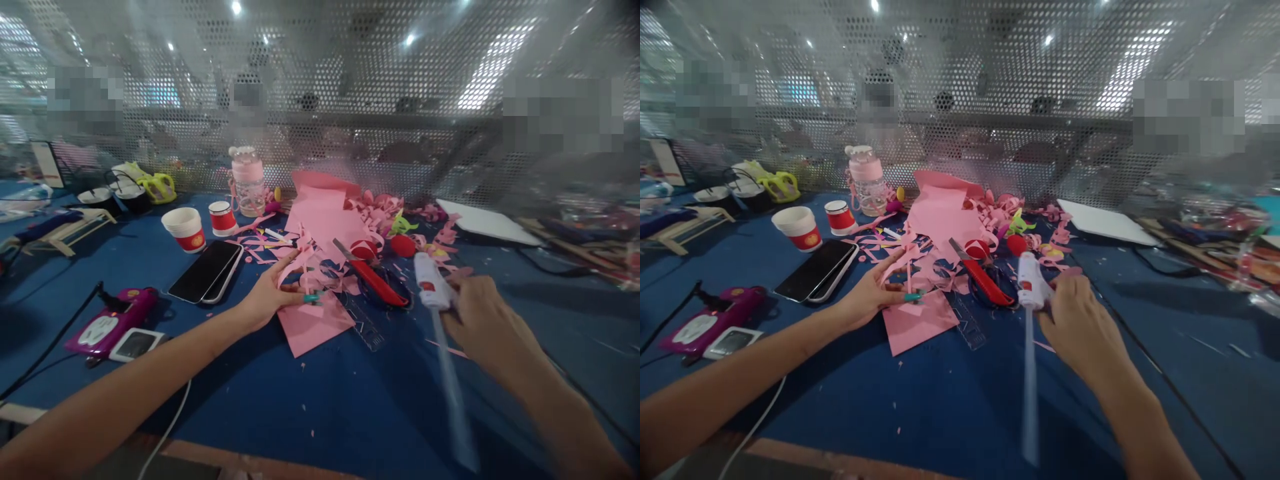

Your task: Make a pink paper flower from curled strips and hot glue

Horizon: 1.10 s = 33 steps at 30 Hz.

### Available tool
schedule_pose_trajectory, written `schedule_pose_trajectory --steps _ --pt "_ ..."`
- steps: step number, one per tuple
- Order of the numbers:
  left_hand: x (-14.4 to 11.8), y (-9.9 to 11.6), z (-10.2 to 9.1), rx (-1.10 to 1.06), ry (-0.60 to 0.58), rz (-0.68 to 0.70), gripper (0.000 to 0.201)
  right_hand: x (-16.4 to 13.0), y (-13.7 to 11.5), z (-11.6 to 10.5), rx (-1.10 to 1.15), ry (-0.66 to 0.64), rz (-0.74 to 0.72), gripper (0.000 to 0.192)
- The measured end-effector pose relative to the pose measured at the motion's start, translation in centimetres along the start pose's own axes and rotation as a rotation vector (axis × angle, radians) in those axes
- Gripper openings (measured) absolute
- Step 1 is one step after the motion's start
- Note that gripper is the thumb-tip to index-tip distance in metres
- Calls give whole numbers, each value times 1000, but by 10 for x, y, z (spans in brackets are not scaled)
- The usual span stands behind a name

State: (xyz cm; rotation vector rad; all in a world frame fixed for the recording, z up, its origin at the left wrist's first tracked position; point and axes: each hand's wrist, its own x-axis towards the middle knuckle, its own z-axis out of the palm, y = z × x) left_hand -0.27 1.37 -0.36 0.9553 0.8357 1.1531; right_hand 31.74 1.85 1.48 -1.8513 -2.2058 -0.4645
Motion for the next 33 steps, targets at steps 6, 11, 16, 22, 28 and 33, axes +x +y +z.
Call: schedule_pose_trajectory --steps 6,11,16,22,28,33 --pt "1 -4 -1 -17 -29 21 95 -23 36 39 8 -12 152 37" --pt "1 -4 -3 14 8 27 97 -16 -7 -1 189 188 137 56" --pt "-2 -2 0 -6 6 55 96 -2 -90 -30 1012 -41 79 35" --pt "-3 1 1 -51 29 83 104 18 -138 -20 1512 -488 146 33" --pt "-3 5 0 -16 61 166 112 34 -139 -17 1674 -396 250 28" --pt "-6 7 4 11 -24 127 116 47 -145 -27 1616 -378 93 36"
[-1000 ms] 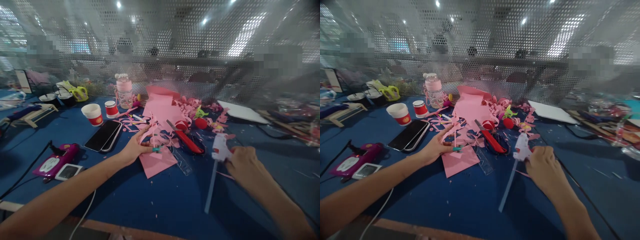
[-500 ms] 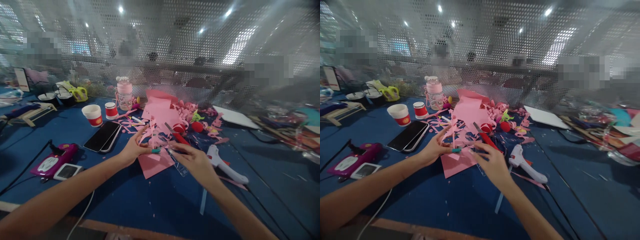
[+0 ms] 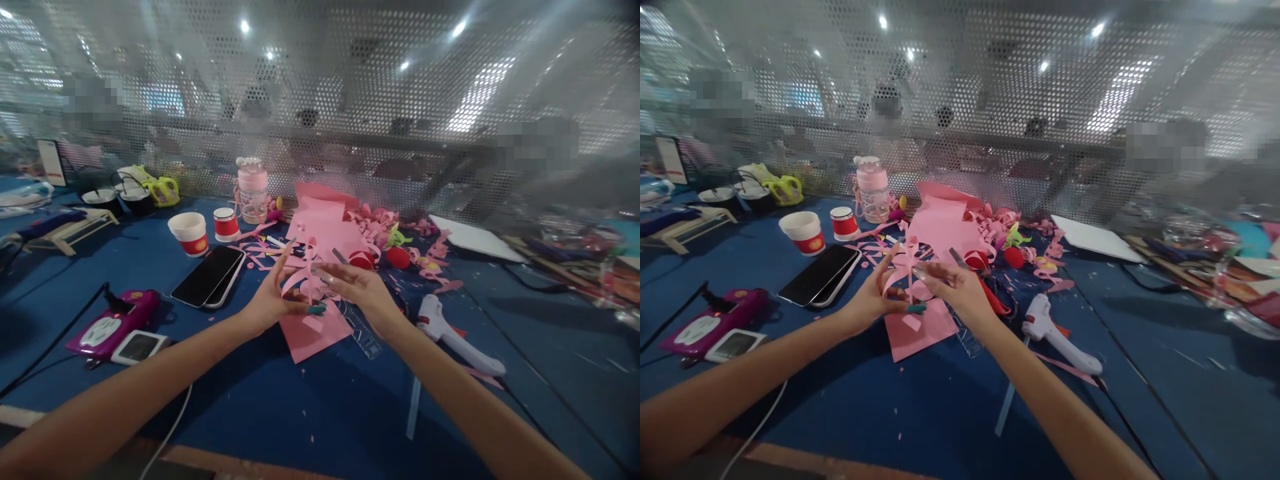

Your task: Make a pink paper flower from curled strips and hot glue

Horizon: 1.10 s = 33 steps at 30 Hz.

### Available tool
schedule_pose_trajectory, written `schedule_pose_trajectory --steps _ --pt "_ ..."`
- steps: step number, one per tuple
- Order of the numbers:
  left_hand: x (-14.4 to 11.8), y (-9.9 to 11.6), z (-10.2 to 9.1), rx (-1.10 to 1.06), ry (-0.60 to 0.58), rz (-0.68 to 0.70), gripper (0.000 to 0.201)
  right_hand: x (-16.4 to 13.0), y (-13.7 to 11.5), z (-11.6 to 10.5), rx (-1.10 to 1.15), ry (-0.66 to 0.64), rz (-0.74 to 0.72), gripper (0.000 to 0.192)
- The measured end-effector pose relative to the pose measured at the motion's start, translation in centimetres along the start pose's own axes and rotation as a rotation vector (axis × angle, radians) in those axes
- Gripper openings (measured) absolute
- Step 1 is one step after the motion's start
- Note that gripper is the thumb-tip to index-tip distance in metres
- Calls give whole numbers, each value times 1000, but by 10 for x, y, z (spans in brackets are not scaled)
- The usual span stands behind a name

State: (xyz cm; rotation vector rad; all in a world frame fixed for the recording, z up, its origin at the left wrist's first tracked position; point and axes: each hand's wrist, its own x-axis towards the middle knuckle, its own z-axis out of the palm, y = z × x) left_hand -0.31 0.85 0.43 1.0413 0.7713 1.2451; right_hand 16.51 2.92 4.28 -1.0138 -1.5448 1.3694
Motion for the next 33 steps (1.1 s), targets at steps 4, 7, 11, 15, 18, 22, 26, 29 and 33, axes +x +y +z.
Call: schedule_pose_trajectory --steps 4,7,11,15,18,22,26,29,33 --pt "-2 -1 3 28 0 -49 111 11 -2 10 -150 96 -6 37" --pt "-1 -2 3 75 19 -70 95 16 2 18 -184 142 5 35" --pt "1 -3 3 85 56 -107 77 18 2 20 -165 132 1 32" --pt "1 -2 3 57 -44 -174 69 19 0 15 -164 129 -15 34" --pt "1 -3 1 87 -77 -200 61 21 -1 13 -178 130 -12 36" --pt "1 -4 -1 100 -49 -186 51 26 -2 12 -174 65 -27 33" --pt "3 -5 -1 66 -44 -111 54 24 -3 10 -147 12 -75 34" --pt "4 -6 -2 66 8 -49 54 12 0 8 -141 95 -58 34" --pt "5 -8 -6 180 81 15 52 -8 7 11 -30 38 107 29"
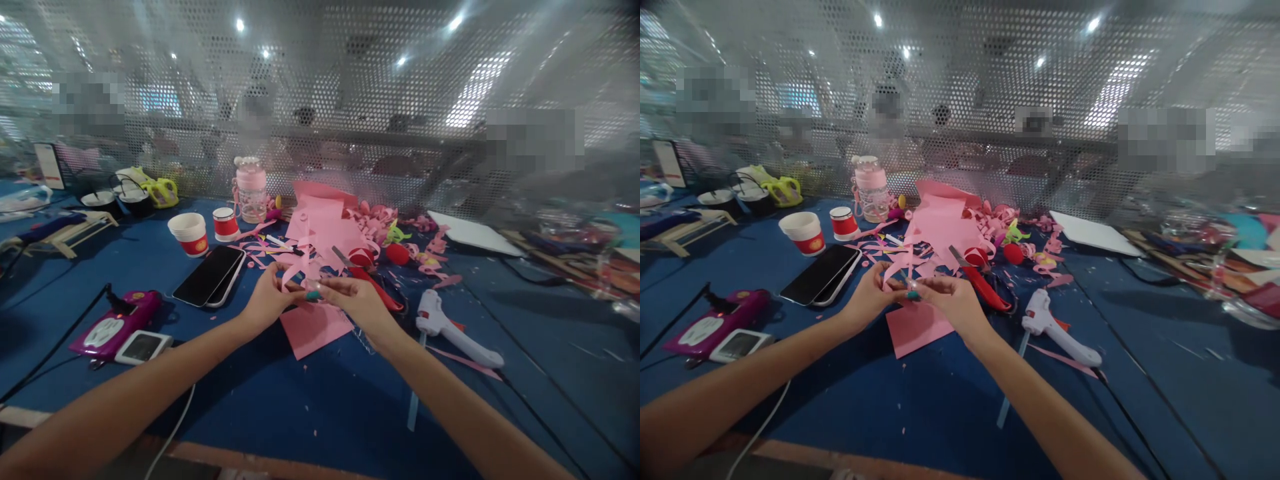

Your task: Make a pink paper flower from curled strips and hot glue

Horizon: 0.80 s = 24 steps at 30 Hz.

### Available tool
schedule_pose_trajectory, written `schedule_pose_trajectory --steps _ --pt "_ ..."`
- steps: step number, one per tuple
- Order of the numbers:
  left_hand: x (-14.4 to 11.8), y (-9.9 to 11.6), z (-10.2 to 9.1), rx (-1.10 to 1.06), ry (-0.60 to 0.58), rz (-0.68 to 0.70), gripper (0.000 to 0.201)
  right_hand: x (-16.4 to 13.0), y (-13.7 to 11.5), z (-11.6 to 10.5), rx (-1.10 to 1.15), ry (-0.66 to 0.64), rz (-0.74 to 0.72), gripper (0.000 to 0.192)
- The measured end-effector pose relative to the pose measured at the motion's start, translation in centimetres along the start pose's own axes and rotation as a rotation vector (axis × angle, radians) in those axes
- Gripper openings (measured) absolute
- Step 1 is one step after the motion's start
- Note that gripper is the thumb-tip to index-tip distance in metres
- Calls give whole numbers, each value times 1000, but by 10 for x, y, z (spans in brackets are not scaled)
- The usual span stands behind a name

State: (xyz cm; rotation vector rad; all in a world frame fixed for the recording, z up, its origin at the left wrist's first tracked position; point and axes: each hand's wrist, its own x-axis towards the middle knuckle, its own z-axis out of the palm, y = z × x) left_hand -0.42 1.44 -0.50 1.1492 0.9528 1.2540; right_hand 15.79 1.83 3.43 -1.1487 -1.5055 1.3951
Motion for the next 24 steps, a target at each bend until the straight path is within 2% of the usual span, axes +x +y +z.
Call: schedule_pose_trajectory --steps 3,9,12,16,21,24 --pt "-1 -2 -1 107 75 27 50 -8 6 6 83 -81 27 27" --pt "-5 -5 2 245 210 65 45 -6 19 21 203 -20 3 29" --pt "-8 -7 5 265 229 79 42 -4 25 26 234 41 -8 26" --pt "-8 -7 6 206 148 86 42 -4 25 31 234 175 -5 22" --pt "-7 -2 6 108 8 65 45 -6 20 27 265 164 -6 16" --pt "-9 4 5 192 -83 30 51 -3 22 18 237 209 -20 15"
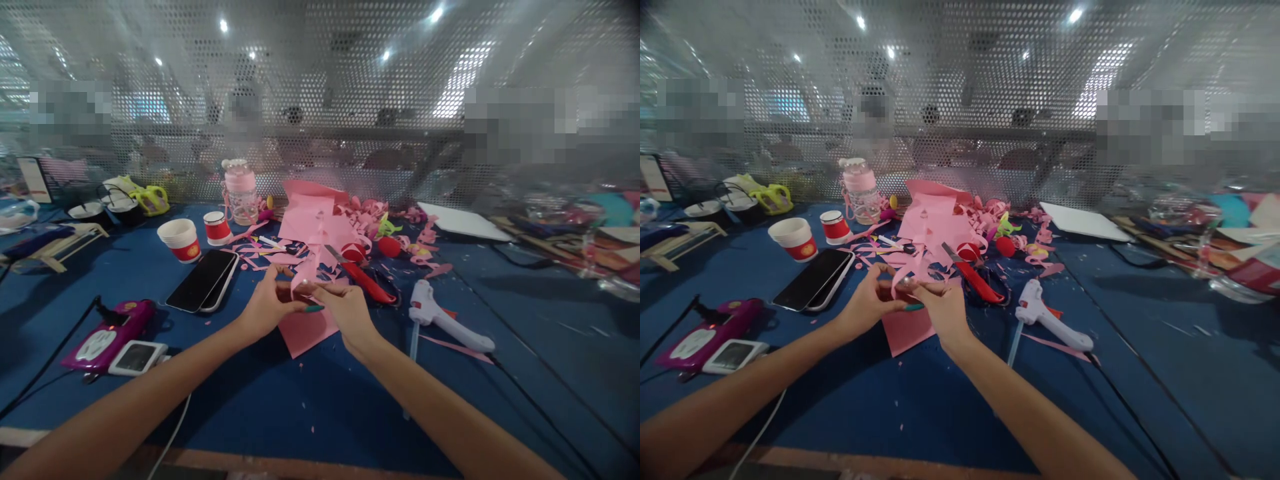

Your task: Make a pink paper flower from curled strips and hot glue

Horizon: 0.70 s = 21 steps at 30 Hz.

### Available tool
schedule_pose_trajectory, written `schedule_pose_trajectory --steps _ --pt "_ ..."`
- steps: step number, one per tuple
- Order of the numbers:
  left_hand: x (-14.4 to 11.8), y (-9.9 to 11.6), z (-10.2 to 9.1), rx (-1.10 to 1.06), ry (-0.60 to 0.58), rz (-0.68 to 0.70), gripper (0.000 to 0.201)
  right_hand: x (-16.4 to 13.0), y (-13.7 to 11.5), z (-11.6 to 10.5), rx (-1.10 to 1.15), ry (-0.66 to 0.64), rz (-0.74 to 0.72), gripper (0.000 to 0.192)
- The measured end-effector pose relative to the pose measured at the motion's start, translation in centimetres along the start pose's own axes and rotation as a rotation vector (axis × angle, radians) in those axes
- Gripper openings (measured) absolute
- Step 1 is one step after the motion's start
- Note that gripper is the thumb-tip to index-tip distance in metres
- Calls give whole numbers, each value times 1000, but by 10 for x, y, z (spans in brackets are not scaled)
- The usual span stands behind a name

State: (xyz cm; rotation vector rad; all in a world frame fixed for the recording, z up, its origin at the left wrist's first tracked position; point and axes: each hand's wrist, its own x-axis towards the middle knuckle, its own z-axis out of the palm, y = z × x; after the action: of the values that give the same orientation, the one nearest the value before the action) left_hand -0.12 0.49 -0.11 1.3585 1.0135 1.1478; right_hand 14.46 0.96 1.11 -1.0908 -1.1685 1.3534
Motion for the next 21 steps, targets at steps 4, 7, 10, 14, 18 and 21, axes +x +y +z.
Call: schedule_pose_trajectory --steps 4,7,10,14,18,21 --pt "-2 3 -5 328 127 76 30 8 1 -14 -28 98 -24 16" --pt "0 0 -10 555 222 264 16 10 0 -19 27 50 13 21" --pt "1 -2 -15 766 328 491 19 8 -2 -19 68 -13 74 27" --pt "2 -2 -18 1057 445 570 28 5 -1 -14 115 -76 113 29" --pt "5 -3 -18 911 377 447 28 2 3 -7 167 -149 137 27" --pt "8 -5 -17 681 360 277 24 1 6 -3 181 -181 140 23"
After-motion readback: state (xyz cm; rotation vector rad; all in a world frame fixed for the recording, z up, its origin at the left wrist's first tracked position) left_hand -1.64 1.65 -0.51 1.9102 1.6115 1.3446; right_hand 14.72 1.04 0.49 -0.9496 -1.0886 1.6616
